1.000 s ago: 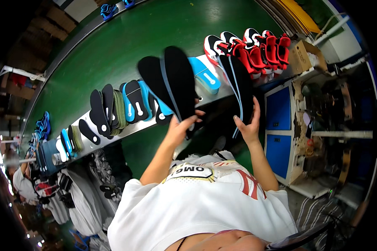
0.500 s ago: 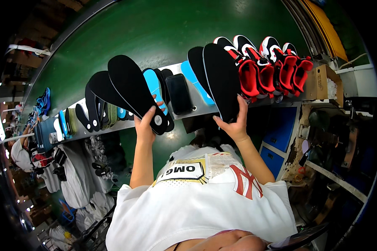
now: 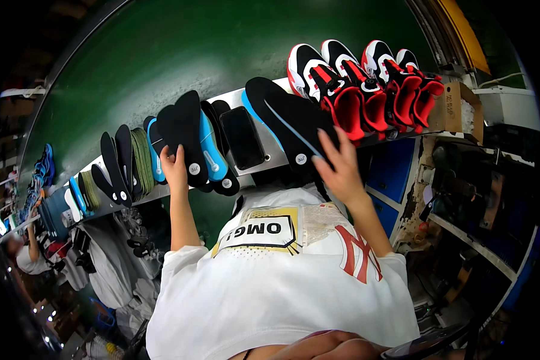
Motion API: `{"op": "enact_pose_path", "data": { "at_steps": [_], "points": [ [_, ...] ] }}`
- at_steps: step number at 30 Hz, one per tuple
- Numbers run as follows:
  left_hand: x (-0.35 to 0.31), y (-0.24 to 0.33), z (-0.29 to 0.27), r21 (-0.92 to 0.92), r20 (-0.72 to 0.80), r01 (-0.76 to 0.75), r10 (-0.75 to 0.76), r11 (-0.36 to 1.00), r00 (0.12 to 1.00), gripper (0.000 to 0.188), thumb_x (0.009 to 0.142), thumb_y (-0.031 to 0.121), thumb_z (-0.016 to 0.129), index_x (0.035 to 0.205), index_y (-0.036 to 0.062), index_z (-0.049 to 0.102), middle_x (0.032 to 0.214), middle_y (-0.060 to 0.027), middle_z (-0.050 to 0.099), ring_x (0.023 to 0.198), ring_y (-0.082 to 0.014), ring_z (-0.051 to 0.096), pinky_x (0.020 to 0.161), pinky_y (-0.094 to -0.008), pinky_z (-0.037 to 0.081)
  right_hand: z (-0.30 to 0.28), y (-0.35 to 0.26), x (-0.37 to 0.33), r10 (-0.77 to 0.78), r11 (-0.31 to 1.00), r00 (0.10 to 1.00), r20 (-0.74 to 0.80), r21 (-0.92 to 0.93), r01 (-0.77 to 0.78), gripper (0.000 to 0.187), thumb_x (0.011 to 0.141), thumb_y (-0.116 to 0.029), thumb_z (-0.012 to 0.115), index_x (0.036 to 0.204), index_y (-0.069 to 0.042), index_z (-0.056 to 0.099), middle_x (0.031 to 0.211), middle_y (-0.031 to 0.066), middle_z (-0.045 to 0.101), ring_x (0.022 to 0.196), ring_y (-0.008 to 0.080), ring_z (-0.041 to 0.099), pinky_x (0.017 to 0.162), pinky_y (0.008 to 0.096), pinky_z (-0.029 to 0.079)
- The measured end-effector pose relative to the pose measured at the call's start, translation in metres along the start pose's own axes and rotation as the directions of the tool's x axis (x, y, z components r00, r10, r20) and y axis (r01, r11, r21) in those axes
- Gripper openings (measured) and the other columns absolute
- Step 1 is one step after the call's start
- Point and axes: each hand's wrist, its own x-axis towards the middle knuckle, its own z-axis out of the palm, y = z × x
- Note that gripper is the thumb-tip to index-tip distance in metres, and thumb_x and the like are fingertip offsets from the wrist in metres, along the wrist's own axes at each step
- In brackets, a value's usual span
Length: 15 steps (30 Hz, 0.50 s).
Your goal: The person picks up blue and black insoles from a shelf and a table, and then inserts them into blue, orange, and black sneakers.
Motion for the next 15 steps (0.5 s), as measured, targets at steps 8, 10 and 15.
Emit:
{"op": "enact_pose_path", "data": {
  "at_steps": [8, 10, 15],
  "points": [
    [-0.039, 0.057, 0.058, 0.403, 0.021, -0.692, 0.750, 0.599, 0.661, 0.052, 0.068, 0.018, 0.063, 0.110, -0.0022, 0.041, 0.105, -0.0201, 0.042, 0.100, -0.0321, 0.039, 0.082, -0.0389, 0.034, -0.142, 0.007, -0.009, -0.044, 0.924, 0.967, -0.250, -0.379, -0.056, 0.016, 0.064, 0.001, 0.062, 0.079, 0.002, 0.060, 0.109, 0.0184, 0.050, 0.074, 0.0251, 0.051, 0.064, 0.0292, 0.042],
    [-0.065, 0.093, 0.123, 0.166, 0.190, -0.742, 0.718, 0.649, 0.670, 0.052, 0.065, 0.026, 0.066, 0.104, -0.0014, 0.047, 0.107, -0.0200, 0.042, 0.097, -0.0328, 0.042, 0.082, -0.0372, 0.034, -0.152, 0.005, -0.012, -0.126, 0.903, 0.987, -0.101, -0.423, 0.072, 0.010, 0.060, 0.000, 0.063, 0.068, 0.001, 0.056, 0.102, 0.0142, 0.054, 0.067, 0.0231, 0.050, 0.060, 0.0288, 0.041],
    [-0.099, 0.144, 0.243, -0.016, 0.506, -0.828, 0.719, 0.561, 0.477, 0.048, 0.074, 0.030, 0.059, 0.109, 0.0030, 0.043, 0.098, -0.0178, 0.050, 0.079, -0.0262, 0.055, 0.069, -0.0348, 0.044, -0.142, 0.008, 0.010, -0.197, 0.857, 0.973, 0.121, -0.460, 0.230, 0.010, 0.059, -0.004, 0.059, 0.060, -0.002, 0.049, 0.098, 0.0073, 0.056, 0.062, 0.0200, 0.046, 0.054, 0.0296, 0.037]
  ]
}}
